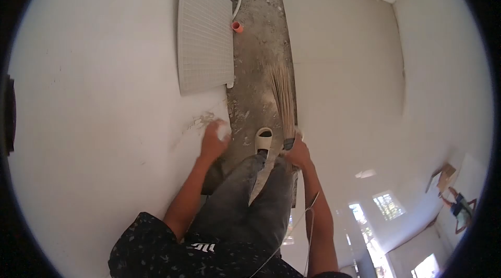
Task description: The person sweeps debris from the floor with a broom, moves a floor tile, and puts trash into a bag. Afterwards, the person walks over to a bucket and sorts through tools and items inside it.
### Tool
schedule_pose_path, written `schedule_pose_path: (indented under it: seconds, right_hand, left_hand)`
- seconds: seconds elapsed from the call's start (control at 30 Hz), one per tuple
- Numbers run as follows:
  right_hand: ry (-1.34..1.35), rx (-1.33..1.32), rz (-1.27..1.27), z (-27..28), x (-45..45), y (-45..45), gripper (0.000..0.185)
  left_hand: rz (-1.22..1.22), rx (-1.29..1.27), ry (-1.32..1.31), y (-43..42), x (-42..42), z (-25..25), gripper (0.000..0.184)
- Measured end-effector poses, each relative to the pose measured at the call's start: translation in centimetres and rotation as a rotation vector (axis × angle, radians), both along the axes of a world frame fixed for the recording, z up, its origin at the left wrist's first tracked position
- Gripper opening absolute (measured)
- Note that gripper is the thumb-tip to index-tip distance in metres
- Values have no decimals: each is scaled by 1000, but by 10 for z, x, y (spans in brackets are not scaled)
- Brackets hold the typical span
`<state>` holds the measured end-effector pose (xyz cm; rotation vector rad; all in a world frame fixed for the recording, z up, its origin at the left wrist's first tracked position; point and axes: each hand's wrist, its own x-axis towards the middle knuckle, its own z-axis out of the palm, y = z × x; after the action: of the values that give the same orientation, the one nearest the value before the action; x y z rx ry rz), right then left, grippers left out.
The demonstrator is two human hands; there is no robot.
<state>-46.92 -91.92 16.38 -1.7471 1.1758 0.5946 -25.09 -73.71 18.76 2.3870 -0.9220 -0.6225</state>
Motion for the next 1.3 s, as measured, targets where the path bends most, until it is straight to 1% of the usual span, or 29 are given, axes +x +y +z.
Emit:
schedule_pose_path:
  seconds: [0.13, 0.2, 0.23, 0.27, 0.3, 0.33, 0.4, 0.47, 0.53, 0.57, 0.6, 0.63, 0.67, 0.7, 0.73, 0.77, 0.8, 0.83, 0.87, 0.9, 0.97, 1.0, 1.03, 1.07, 1.1, 1.13, 1.2, 1.27, 1.3]
  right_hand:
    - [-22, -44, 117, -18, 54, -75, 88]
    - [-85, -126, 194, -24, 83, -108, 87]
    - [-99, -157, 234, -32, 99, -130, 88]
    - [-117, -193, 275, -43, 116, -152, 88]
    - [-95, -193, 294, -44, 140, -176, 88]
    - [-75, -188, 314, -47, 167, -202, 88]
    - [-215, -241, 397, -98, 199, -260, 88]
    - [-189, -288, 395, -133, 250, -313, 81]
    - [-62, -300, 442, -158, 300, -350, 73]
    - [-55, -272, 460, -179, 317, -356, 73]
    - [67, -228, 507, -196, 328, -362, 68]
    - [193, -192, 552, -207, 328, -361, 65]
    - [160, -129, 690, -234, 306, -352, 62]
    - [165, -209, 704, -231, 282, -327, 60]
    - [117, -212, 733, -232, 252, -310, 60]
    - [182, -73, 742, -204, 238, -301, 63]
    - [228, -24, 653, -171, 232, -298, 67]
    - [177, 33, 639, -144, 228, -310, 72]
    - [97, 27, 618, -127, 223, -325, 73]
    - [17, 24, 597, -122, 218, -344, 74]
    - [-12, -31, 612, -150, 236, -389, 74]
    - [19, -106, 654, -152, 271, -408, 59]
    - [-186, -99, 586, -175, 300, -430, 53]
    - [-143, -156, 647, -196, 337, -442, 62]
    - [-15, -92, 617, -187, 375, -434, 62]
    - [-15, -89, 617, -199, 368, -416, 62]
    - [250, -34, 947, -222, 332, -382, 66]
    - [139, 30, 953, -191, 287, -369, 65]
    - [23, 11, 879, -172, 272, -379, 64]
  left_hand:
    - [187, -73, -408, -52, 101, 25, 34]
    - [270, -49, -551, -73, 141, 28, 42]
    - [284, -46, -535, -83, 158, 21, 42]
    - [313, -8, -576, -93, 173, 14, 46]
    - [343, 36, -616, -100, 184, 6, 50]
    - [360, 45, -605, -107, 194, -1, 50]
    - [400, 215, -519, -115, 203, -13, 55]
    - [408, 299, -532, -123, 214, -22, 53]
    - [468, 394, -516, -129, 221, -27, 45]
    - [475, 426, -504, -130, 226, -28, 45]
    - [494, 448, -515, -132, 231, -30, 40]
    - [513, 463, -523, -128, 229, -30, 35]
    - [510, 479, -505, -130, 230, -28, 35]
    - [542, 469, -494, -133, 230, -26, 33]
    - [587, 448, -489, -135, 229, -25, 30]
    - [618, 461, -457, -135, 229, -23, 30]
    - [634, 456, -442, -136, 227, -22, 30]
    - [619, 444, -470, -138, 227, -23, 30]
    - [603, 432, -508, -140, 228, -22, 29]
    - [603, 416, -507, -140, 227, -23, 28]
    - [615, 462, -504, -145, 229, -20, 29]
    - [610, 503, -499, -145, 227, -19, 29]
    - [613, 521, -482, -145, 224, -21, 29]
    - [630, 490, -485, -143, 224, -23, 30]
    - [647, 453, -491, -141, 225, -24, 31]
    - [646, 456, -492, -143, 226, -23, 31]
    - [699, 449, -463, -148, 225, -19, 30]
    - [720, 409, -436, -146, 226, -18, 29]
    - [727, 385, -412, -145, 228, -19, 28]
